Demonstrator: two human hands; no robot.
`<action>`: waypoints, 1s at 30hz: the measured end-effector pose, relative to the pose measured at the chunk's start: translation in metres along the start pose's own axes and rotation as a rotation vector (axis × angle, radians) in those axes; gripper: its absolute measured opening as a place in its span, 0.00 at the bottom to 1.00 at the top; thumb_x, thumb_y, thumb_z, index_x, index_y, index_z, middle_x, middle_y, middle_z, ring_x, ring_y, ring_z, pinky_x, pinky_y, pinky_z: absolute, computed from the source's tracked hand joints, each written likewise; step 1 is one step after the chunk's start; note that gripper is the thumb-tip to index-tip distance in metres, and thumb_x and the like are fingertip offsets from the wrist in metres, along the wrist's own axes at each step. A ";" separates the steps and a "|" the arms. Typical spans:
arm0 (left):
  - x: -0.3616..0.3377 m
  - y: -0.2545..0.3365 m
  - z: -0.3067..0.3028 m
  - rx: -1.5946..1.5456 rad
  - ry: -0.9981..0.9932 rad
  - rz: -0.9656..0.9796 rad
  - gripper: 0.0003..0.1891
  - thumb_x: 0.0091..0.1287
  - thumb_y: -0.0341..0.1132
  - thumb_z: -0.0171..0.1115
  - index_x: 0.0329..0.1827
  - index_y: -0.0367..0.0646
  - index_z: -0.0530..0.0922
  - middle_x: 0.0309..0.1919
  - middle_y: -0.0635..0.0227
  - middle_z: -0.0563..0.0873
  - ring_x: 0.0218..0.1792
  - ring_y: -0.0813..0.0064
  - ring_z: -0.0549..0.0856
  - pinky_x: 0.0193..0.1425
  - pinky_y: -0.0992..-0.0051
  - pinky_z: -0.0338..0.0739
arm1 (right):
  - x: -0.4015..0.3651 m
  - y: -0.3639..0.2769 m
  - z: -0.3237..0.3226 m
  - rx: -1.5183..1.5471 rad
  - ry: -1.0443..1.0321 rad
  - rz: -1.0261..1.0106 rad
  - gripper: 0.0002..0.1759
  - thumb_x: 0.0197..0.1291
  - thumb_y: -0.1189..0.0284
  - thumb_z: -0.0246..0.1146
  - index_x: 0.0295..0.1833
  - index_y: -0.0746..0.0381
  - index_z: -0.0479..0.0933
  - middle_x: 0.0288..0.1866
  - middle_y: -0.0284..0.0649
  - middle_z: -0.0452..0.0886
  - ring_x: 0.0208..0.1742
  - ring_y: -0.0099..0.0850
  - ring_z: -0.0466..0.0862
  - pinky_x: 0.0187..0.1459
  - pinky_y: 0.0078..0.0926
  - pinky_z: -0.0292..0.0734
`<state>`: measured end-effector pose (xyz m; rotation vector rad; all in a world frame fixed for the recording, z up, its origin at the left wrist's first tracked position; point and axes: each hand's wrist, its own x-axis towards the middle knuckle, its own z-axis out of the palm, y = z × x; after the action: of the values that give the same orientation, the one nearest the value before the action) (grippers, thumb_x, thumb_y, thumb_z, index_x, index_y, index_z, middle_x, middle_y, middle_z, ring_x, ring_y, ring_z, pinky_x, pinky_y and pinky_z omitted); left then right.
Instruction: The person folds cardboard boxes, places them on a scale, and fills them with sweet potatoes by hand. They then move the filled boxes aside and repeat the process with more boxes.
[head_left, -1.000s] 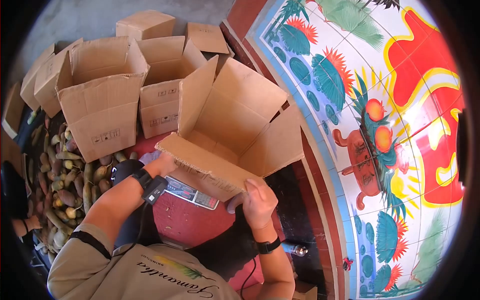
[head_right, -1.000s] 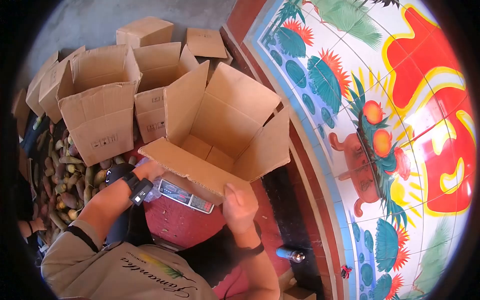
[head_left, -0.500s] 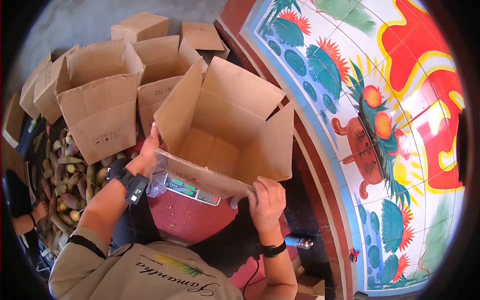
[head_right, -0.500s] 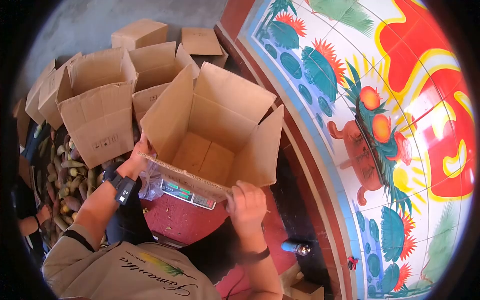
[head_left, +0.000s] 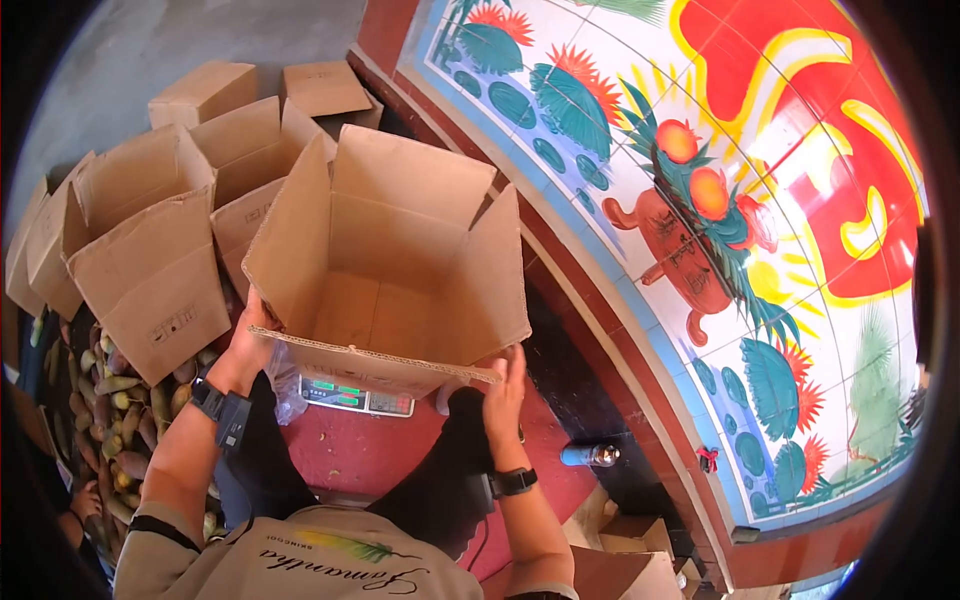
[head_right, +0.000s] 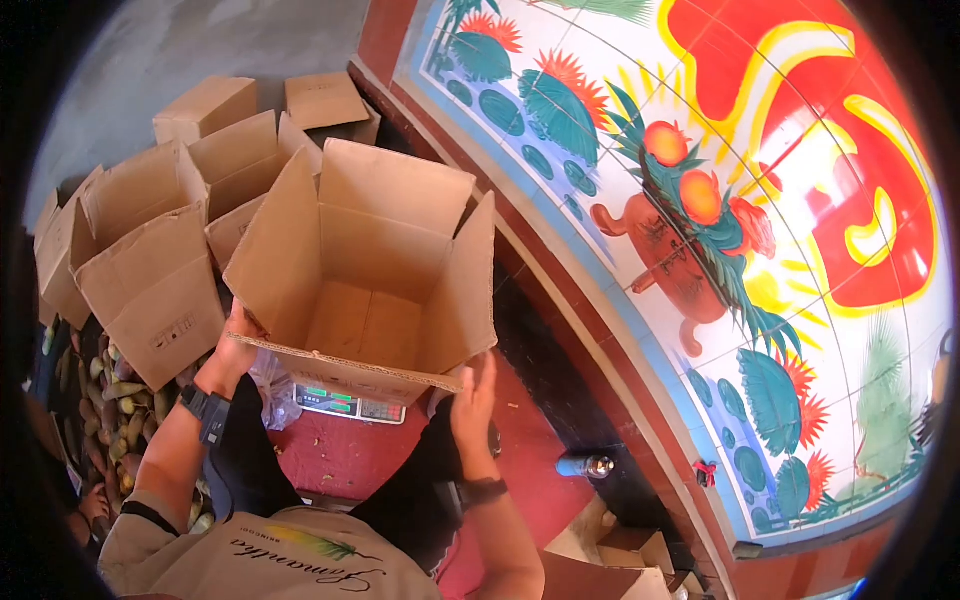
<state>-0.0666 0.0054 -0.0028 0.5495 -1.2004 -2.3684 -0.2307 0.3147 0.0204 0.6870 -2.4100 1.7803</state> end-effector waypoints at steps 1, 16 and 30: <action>0.001 -0.002 0.002 -0.041 -0.001 0.052 0.37 0.63 0.64 0.39 0.65 0.43 0.59 0.60 0.65 0.70 0.57 0.69 0.71 0.58 0.69 0.65 | 0.002 0.005 0.001 -0.002 0.008 0.003 0.26 0.64 0.66 0.47 0.63 0.70 0.57 0.61 0.51 0.66 0.63 0.39 0.65 0.62 0.28 0.57; -0.060 0.048 -0.017 0.305 0.271 0.114 0.41 0.63 0.66 0.30 0.64 0.37 0.60 0.61 0.56 0.68 0.60 0.65 0.69 0.61 0.68 0.61 | 0.014 0.015 0.017 0.366 -0.121 0.256 0.23 0.66 0.60 0.48 0.54 0.70 0.68 0.46 0.41 0.75 0.46 0.26 0.73 0.49 0.23 0.66; -0.129 0.078 -0.074 0.379 0.430 0.026 0.37 0.66 0.62 0.31 0.57 0.34 0.66 0.49 0.56 0.77 0.48 0.68 0.77 0.51 0.71 0.69 | 0.017 0.030 0.024 0.318 -0.081 0.215 0.22 0.64 0.63 0.49 0.54 0.70 0.69 0.49 0.47 0.77 0.50 0.33 0.75 0.52 0.27 0.65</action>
<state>0.0945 -0.0157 0.0402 1.0913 -1.4329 -1.8670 -0.2529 0.2944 -0.0093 0.5488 -2.3510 2.2972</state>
